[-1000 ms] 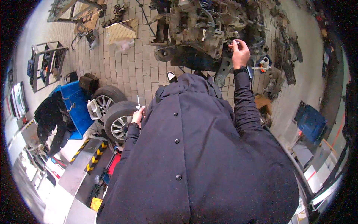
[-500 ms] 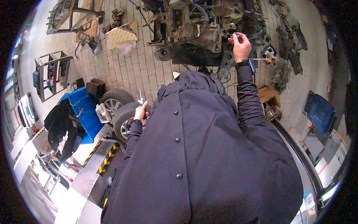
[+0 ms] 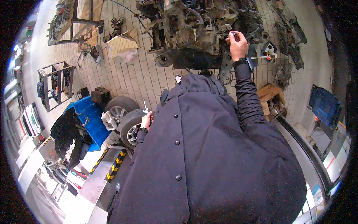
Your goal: Inspecting vehicle components including engine parts, brake rotors, and under-hood structures in a service bay.
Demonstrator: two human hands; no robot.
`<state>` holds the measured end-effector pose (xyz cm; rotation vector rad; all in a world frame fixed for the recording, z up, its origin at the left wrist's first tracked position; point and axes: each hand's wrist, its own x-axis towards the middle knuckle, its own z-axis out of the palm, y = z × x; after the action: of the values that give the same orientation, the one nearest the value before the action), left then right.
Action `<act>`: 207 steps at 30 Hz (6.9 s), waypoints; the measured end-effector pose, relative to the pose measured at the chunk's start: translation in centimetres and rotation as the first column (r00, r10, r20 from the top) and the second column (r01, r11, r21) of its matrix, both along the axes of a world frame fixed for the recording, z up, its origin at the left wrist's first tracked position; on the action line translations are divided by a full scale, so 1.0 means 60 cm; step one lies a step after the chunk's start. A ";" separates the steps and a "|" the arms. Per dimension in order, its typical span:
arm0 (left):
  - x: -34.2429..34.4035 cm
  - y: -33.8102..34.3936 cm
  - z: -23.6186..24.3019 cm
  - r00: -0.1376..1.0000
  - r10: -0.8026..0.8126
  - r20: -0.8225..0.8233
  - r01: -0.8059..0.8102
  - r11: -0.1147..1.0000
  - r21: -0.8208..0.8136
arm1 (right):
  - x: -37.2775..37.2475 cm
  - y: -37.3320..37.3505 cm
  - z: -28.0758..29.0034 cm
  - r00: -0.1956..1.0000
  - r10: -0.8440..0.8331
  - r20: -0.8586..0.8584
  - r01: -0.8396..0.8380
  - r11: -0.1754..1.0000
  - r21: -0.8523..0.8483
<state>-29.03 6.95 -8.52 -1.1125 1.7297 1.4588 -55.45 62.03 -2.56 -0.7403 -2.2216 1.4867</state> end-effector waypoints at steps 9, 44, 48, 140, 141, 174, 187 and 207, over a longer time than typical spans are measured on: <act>-0.034 0.016 0.032 1.000 -0.027 0.010 0.027 1.000 0.008 | -0.008 -0.004 -0.001 0.999 0.032 0.002 -0.032 0.998 -0.059; -0.041 0.007 0.016 0.996 -0.075 -0.041 0.076 0.997 0.022 | -0.013 0.020 0.001 0.997 0.070 0.012 -0.069 0.991 -0.117; -0.027 -0.011 -0.007 0.992 -0.119 -0.037 0.119 0.993 0.002 | -0.017 0.013 -0.006 0.993 0.112 0.045 -0.104 0.982 -0.155; -0.030 0.008 -0.008 0.990 -0.135 -0.043 0.135 0.991 -0.013 | 0.037 0.029 0.133 0.986 0.166 0.029 -0.169 0.978 0.122; -0.031 0.008 -0.013 0.981 -0.182 -0.070 0.180 0.983 -0.045 | 0.035 0.017 0.137 0.977 0.211 -0.013 -0.209 0.973 0.100; -0.035 0.027 0.024 1.000 -0.018 0.002 0.018 1.000 -0.022 | -0.043 -0.060 0.075 0.942 0.334 0.010 -0.325 0.908 0.263; 0.022 0.004 -0.035 0.987 -0.122 -0.105 0.120 0.992 -0.026 | -0.058 -0.101 0.088 0.900 0.435 -0.027 -0.379 0.812 0.445; 0.044 0.002 -0.042 0.981 -0.102 -0.166 0.102 0.995 -0.007 | -0.074 -0.094 0.081 0.875 0.479 -0.069 -0.381 0.771 0.511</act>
<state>-26.39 7.05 -11.06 -0.9088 1.8702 1.5251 -59.91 56.40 2.31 0.0919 -2.5547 1.0247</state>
